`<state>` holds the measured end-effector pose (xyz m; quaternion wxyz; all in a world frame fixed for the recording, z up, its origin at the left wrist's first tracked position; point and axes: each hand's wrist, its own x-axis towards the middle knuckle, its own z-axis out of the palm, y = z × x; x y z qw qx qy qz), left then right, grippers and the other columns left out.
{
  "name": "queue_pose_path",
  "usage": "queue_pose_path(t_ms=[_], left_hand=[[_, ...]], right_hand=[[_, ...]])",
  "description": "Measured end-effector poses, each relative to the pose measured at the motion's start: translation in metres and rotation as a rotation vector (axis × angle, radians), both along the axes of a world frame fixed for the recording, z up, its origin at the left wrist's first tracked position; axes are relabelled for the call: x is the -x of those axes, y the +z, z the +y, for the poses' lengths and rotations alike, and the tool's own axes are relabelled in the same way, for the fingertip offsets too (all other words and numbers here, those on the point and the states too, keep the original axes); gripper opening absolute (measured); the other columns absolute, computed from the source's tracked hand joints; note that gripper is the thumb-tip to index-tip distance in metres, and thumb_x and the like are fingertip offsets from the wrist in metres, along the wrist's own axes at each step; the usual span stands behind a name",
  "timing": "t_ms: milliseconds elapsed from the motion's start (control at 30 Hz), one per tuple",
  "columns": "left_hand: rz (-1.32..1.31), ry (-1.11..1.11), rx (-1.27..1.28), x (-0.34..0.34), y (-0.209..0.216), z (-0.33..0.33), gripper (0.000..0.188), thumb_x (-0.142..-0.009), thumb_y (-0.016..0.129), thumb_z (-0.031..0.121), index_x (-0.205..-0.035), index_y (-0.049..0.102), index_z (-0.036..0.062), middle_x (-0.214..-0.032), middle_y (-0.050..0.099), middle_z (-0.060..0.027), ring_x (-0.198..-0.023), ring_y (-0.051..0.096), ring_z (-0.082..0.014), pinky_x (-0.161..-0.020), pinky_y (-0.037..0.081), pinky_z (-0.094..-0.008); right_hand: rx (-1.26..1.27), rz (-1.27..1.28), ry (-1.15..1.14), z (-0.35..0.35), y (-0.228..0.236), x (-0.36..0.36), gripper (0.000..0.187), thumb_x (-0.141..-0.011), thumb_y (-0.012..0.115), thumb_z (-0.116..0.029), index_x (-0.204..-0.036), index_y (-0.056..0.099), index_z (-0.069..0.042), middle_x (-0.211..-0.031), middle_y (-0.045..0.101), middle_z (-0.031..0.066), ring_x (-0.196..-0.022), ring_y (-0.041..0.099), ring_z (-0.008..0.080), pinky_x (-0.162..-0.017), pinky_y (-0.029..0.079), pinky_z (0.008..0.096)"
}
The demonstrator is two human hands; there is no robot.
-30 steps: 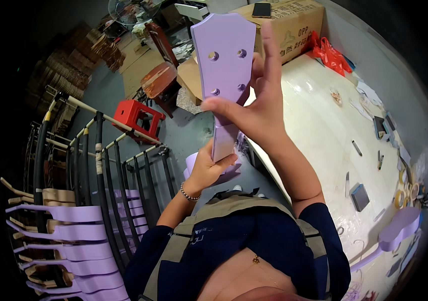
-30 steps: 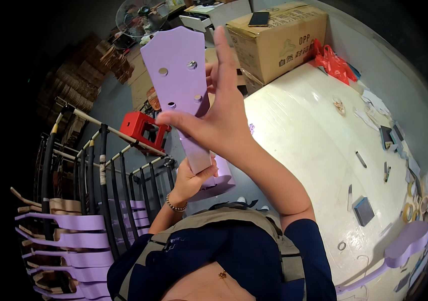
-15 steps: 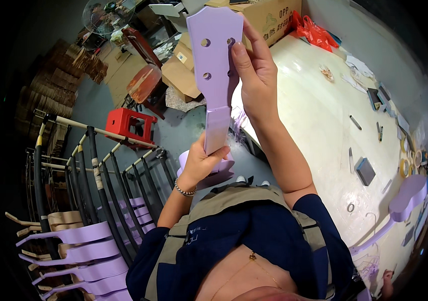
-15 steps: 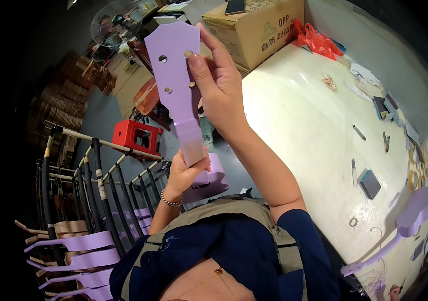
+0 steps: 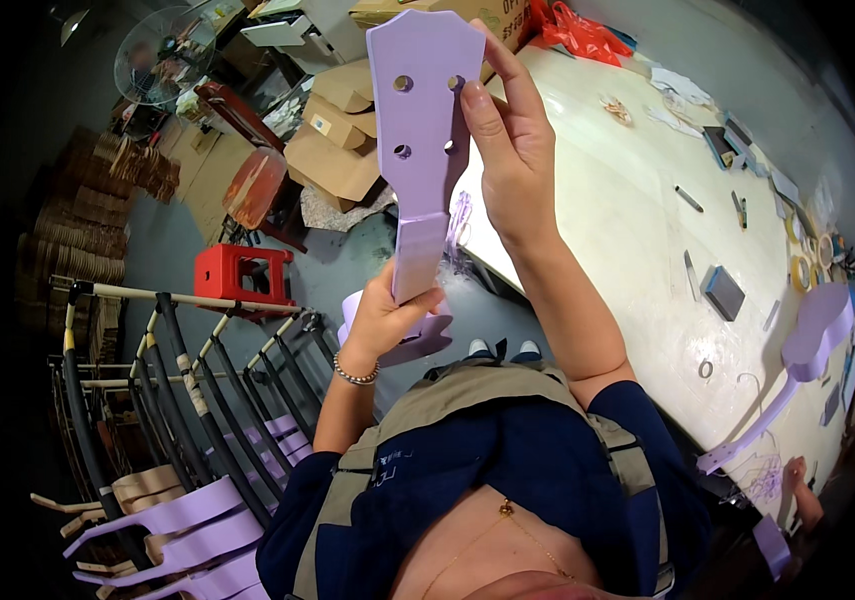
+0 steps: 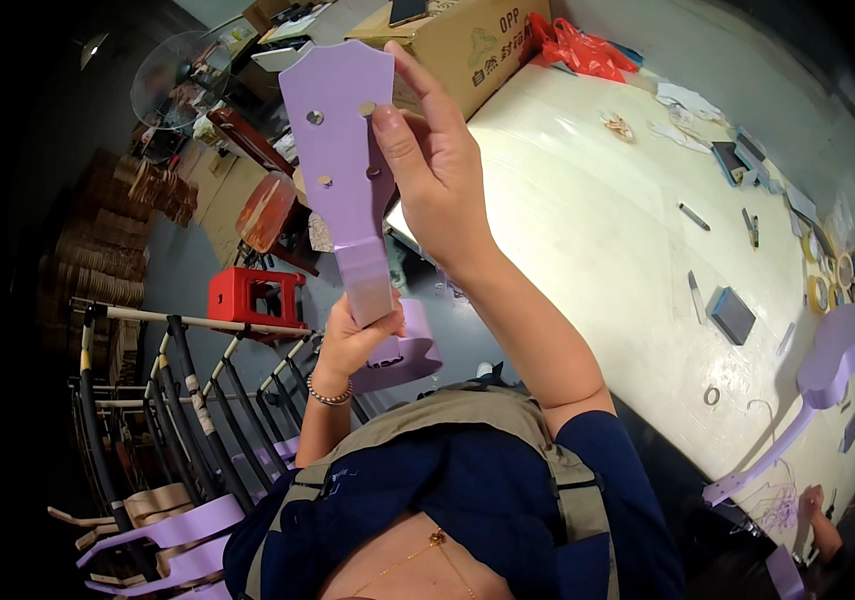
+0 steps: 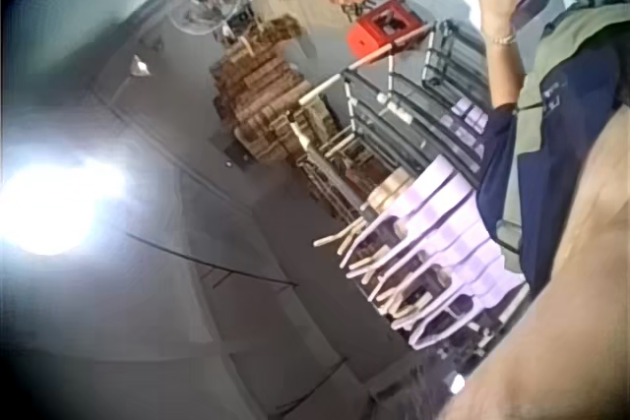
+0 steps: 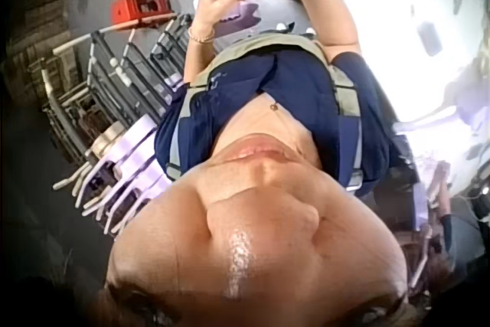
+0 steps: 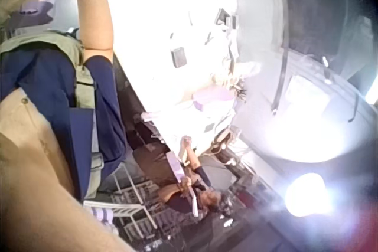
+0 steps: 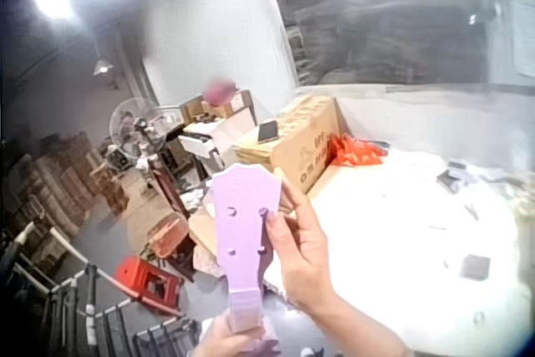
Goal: The person assembles purple plastic parts by inserting small rings into holes and using a utility knife to trim excess material. They repeatedly pick up parts from a rack, work at a table, and place finished pieces back on the rack.
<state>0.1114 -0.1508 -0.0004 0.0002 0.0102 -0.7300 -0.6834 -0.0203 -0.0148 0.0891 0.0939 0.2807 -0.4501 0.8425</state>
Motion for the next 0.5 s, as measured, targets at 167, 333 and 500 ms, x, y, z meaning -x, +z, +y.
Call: queue_pose_path(t_ms=[167,333,500], left_hand=[[-0.061,-0.082,-0.008,0.01,-0.001,-0.005,0.03,-0.077,0.063,0.002,-0.104,0.05,-0.0003,-0.08,0.058,-0.0029,-0.064,0.056,-0.0095,-0.059,0.046,-0.0232],[-0.015,-0.234,-0.025,0.035,-0.02,-0.007,0.039,-0.086,0.057,0.028,-0.107,0.048,-0.0031,-0.066,0.057,-0.0062,-0.056,0.056,-0.0115,-0.052,0.045,-0.0239],[-0.075,-0.311,0.45,0.067,-0.025,0.02,0.045,-0.084,0.058,0.037,-0.1,0.054,-0.005,-0.06,0.058,-0.0076,-0.044,0.055,-0.0128,-0.041,0.043,-0.0242]], right_hand=[[0.058,-0.038,-0.049,0.011,-0.007,0.0,0.047,-0.09,0.049,-0.017,-0.134,0.032,-0.01,-0.091,0.06,0.0058,-0.083,0.055,0.0086,-0.078,0.042,0.0234],[-0.021,-0.071,-0.206,0.05,-0.037,0.004,0.044,-0.09,0.048,-0.015,-0.131,0.032,-0.009,-0.088,0.06,0.0043,-0.08,0.055,0.0069,-0.073,0.041,0.0212],[0.067,-0.28,-0.499,0.105,-0.109,-0.018,0.044,-0.088,0.051,-0.01,-0.126,0.029,-0.004,-0.086,0.058,0.0071,-0.077,0.055,0.0096,-0.068,0.043,0.0222]])
